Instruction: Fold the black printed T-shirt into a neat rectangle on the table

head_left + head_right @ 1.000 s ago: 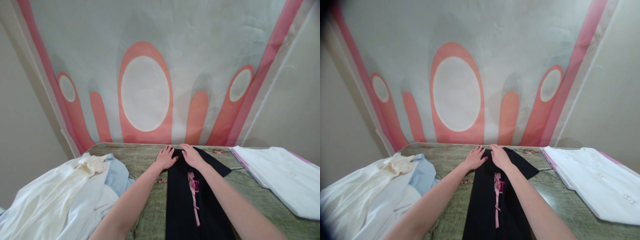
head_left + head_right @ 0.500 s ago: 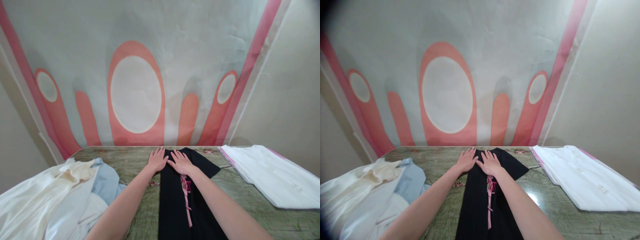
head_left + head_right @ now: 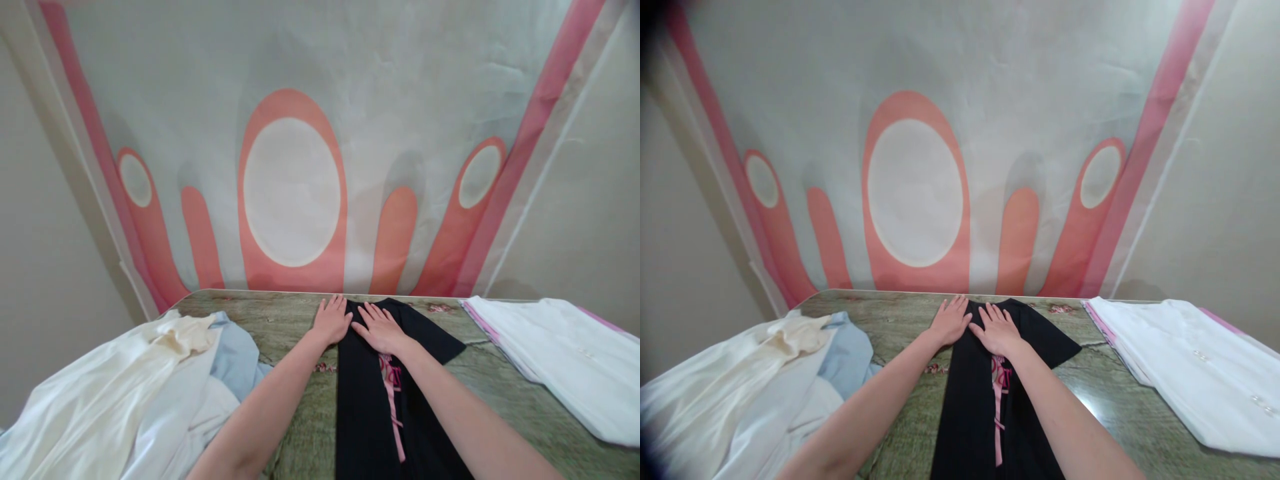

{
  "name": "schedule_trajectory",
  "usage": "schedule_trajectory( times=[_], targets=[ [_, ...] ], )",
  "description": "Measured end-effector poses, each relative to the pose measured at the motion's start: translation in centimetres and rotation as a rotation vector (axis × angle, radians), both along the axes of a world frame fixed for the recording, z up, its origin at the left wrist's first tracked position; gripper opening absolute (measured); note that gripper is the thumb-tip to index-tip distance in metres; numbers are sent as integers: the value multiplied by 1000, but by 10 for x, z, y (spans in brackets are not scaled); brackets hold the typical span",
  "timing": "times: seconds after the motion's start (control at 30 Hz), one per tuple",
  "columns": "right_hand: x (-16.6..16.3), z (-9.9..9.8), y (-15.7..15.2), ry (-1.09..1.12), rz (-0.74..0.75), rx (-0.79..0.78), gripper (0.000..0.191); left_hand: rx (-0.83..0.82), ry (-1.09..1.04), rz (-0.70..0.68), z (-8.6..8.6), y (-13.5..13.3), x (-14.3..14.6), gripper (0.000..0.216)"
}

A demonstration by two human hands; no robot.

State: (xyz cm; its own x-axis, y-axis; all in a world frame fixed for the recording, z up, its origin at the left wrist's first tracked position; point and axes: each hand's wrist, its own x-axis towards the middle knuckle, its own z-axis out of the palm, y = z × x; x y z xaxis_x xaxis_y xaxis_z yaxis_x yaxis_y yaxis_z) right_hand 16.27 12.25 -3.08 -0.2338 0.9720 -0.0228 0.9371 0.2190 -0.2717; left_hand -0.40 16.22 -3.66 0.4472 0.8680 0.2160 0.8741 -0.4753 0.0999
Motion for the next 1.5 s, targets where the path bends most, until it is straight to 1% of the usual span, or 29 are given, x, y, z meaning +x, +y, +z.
schedule_trajectory(
  times=[0.07, 0.13, 0.23, 0.3, 0.37, 0.4, 0.47, 0.53, 0.6, 0.67, 0.73, 0.8, 0.9, 0.93, 1.0, 1.1, 1.23, 1.3, 1.4, 1.5],
  targets=[
    [1, -1, 0, -3, -13, -11, 76, -84, 13, 4, 1, 1, 1, 56],
    [4, -2, 1, -7, -53, -26, 77, -115, 20, 26, 2, 2, 1, 58],
    [14, -1, 7, 38, -106, -12, 75, -83, 35, 63, 7, -1, 3, 56],
    [27, 3, 14, 155, -101, 32, 66, -31, 45, 60, 11, -6, 7, 52],
    [48, 12, 24, 305, -101, 84, 51, 7, 38, 7, 16, -15, 16, 49],
    [62, 17, 28, 344, -117, 101, 45, 7, 31, -40, 18, -20, 22, 47],
    [91, 26, 34, 368, -187, 120, 37, -23, 20, -149, 21, -31, 36, 46],
    [122, 30, 35, 368, -281, 116, 34, -54, 17, -240, 23, -40, 51, 46],
    [148, 29, 31, 355, -372, 69, 31, -70, 15, -284, 23, -46, 65, 46],
    [168, 24, 23, 345, -438, 5, 26, -90, 14, -301, 24, -49, 75, 45],
    [180, 19, 14, 370, -490, -70, 25, -114, 12, -317, 23, -49, 82, 45],
    [187, 17, 6, 424, -541, -197, 29, -121, 6, -338, 20, -48, 84, 48],
    [192, 20, -2, 441, -566, -451, 32, -94, -5, -352, 14, -48, 85, 55],
    [192, 23, -3, 426, -550, -509, 31, -84, -4, -352, 11, -47, 85, 57],
    [191, 27, -6, 435, -503, -555, 28, -76, 4, -347, 9, -47, 86, 57],
    [187, 35, -8, 560, -397, -514, 25, -83, 21, -341, 7, -46, 87, 55],
    [176, 48, -11, 814, -232, -352, 27, -69, 15, -347, 7, -47, 87, 54],
    [166, 55, -11, 939, -188, -291, 29, -51, -10, -347, 5, -48, 86, 52],
    [147, 60, -6, 1097, -190, -260, 26, -38, -85, -350, 5, -50, 85, 50],
    [124, 59, 3, 1257, -244, -258, 18, -71, -226, -371, 8, -51, 84, 47]
  ],
)
